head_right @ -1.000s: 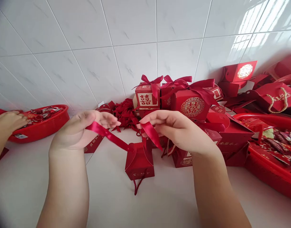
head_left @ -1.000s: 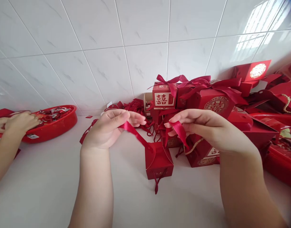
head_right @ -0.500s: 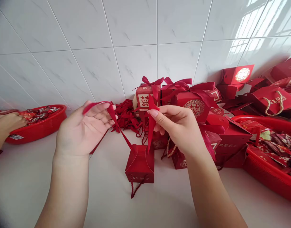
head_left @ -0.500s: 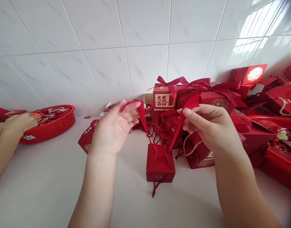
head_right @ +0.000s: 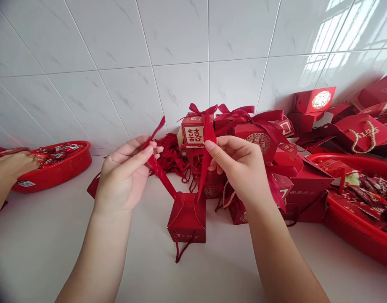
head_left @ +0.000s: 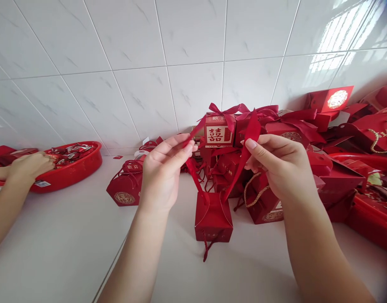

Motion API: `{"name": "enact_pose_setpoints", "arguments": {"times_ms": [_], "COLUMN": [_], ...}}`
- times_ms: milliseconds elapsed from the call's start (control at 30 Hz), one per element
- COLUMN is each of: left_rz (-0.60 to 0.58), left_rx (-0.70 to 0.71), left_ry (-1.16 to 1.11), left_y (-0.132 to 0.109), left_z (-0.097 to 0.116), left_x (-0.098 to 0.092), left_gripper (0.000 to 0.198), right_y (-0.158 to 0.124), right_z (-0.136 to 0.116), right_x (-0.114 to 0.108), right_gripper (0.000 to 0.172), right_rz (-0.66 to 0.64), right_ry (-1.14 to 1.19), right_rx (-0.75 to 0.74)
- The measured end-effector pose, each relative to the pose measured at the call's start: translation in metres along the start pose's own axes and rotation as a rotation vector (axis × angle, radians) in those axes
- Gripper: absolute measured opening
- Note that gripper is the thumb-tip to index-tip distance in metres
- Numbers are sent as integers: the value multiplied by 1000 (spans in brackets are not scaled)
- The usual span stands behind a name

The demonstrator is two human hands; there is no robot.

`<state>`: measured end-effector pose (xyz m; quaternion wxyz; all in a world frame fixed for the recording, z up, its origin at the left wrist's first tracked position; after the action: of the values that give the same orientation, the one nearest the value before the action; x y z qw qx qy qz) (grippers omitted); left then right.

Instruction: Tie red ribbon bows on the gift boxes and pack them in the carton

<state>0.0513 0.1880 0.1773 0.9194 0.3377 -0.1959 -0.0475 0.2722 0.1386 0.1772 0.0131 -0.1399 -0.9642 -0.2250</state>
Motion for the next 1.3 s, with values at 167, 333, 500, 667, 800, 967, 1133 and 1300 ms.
{"name": "enact_pose_setpoints", "arguments": {"times_ms": [167,333,500,667,800,967,1133,1300], "left_rz": [-11,14,26,-51,-107,-105,-301,-413], "left_rx": [-49,-7,134,106,12,32,-60,-125], "left_ry": [-8,69,107,182,245,206,278,451], "left_y": [0,1,3,6,6,4,-9,-20], "left_z": [-3,5,24,28,20,20,9,-5], "left_x": [-2,-7,-11,-15,-17,-13,12,24], "left_gripper": [10,9,6,7,8,12,25,45], "right_y": [0,0,0,2,3,3,-3,-17], "right_z": [-2,-3,-1,2,5,4,13,15], "right_x": [-3,-3,-6,-3,2,3,27,60], "right_gripper": [18,15,13,15,19,18,16,11], "right_rz": [20,18,50,37,-12,-18,-131,-364], "right_ry": [-42,-24,7,-25,-72,10,-52,-55], "right_rx": [-7,-19,-25,-13,28,21,104,154]}}
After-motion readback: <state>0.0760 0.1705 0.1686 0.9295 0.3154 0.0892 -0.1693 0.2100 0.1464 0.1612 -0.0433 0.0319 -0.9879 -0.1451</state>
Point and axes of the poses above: each hand's wrist, its own y-axis towards the middle knuckle, its own x-axis out of the palm, z = x × y, the point moved 10 cm from there along y, towards the middle knuckle, and after that the axes turned 11 degrees about x, right-handed, at the moved point
